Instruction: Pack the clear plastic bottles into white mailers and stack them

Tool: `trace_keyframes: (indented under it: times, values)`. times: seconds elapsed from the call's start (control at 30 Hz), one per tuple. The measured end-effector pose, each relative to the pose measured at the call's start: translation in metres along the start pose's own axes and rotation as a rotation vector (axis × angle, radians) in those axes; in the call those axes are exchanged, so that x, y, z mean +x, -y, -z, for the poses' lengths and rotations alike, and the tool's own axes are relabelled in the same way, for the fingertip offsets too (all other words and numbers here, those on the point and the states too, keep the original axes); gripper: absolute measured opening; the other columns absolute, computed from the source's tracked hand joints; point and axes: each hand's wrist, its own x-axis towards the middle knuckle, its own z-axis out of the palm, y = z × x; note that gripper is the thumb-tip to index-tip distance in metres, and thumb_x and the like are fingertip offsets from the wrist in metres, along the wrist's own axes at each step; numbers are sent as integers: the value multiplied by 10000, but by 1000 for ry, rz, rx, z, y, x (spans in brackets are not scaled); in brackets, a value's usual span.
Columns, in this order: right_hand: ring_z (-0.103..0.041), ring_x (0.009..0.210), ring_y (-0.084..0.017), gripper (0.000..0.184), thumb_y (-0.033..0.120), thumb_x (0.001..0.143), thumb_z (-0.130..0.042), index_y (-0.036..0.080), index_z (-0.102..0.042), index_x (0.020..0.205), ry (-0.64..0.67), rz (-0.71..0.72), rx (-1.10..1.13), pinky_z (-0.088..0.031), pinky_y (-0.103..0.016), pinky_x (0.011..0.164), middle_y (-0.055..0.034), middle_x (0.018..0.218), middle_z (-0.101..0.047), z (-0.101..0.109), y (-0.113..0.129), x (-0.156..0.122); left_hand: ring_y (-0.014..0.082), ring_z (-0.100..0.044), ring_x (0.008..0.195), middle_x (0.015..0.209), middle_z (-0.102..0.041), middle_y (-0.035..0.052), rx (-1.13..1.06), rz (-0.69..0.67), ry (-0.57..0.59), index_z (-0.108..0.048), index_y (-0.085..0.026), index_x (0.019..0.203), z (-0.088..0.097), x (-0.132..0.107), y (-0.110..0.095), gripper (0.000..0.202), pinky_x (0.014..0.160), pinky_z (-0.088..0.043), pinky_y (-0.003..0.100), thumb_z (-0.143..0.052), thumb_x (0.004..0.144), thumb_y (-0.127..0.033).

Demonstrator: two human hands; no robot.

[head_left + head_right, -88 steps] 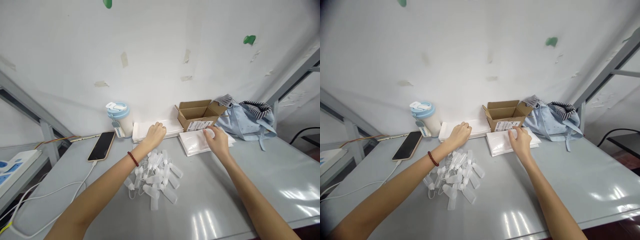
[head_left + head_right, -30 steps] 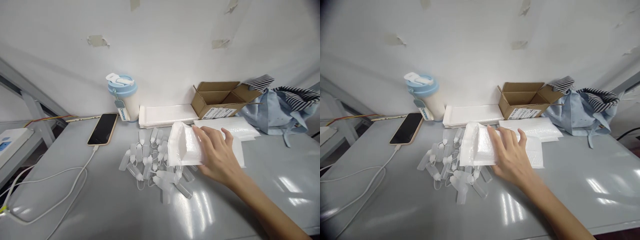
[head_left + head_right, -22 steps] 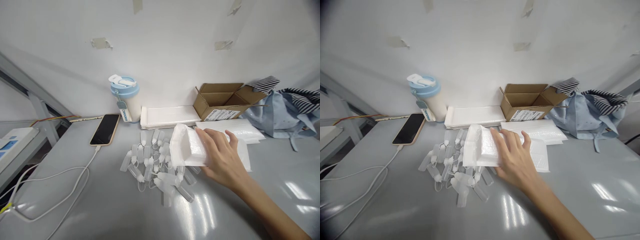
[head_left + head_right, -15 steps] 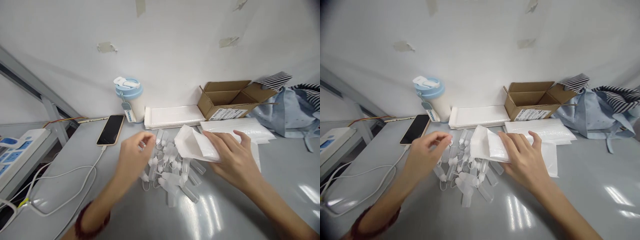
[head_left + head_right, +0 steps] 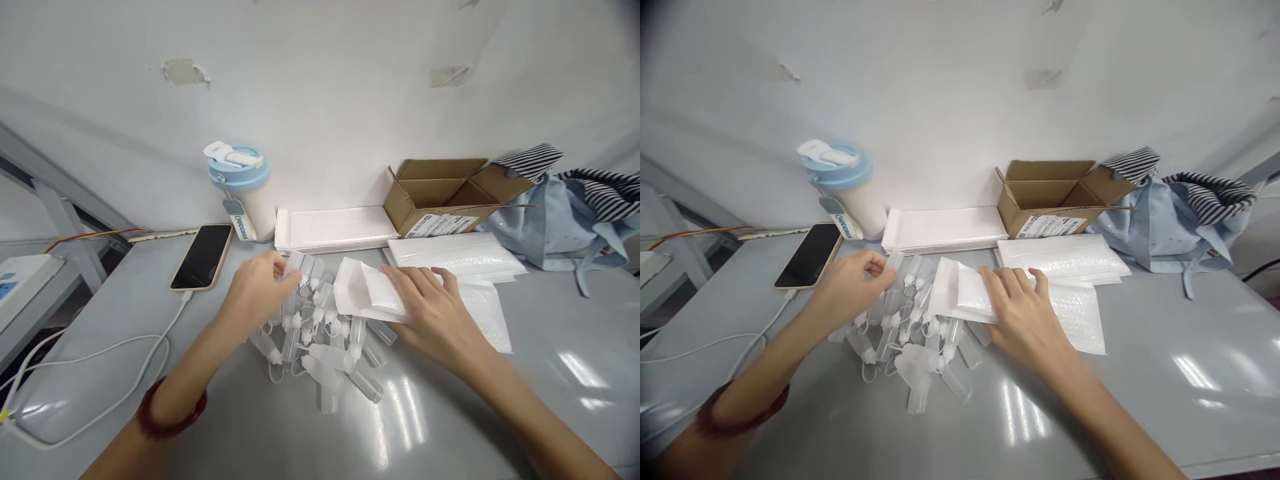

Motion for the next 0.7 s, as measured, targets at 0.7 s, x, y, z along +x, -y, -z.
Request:
trace_keyframes:
  times: [0.7]
  values:
    - [-578, 1001, -305, 458, 361, 846, -516, 209, -419, 1267, -113, -83, 239, -390, -427, 842, -112, 1094, -619, 13, -30, 0, 279, -585, 943, 873, -716, 66, 32, -166, 15, -683, -189, 829, -37, 10, 11, 189, 778, -463, 357, -546, 796, -314]
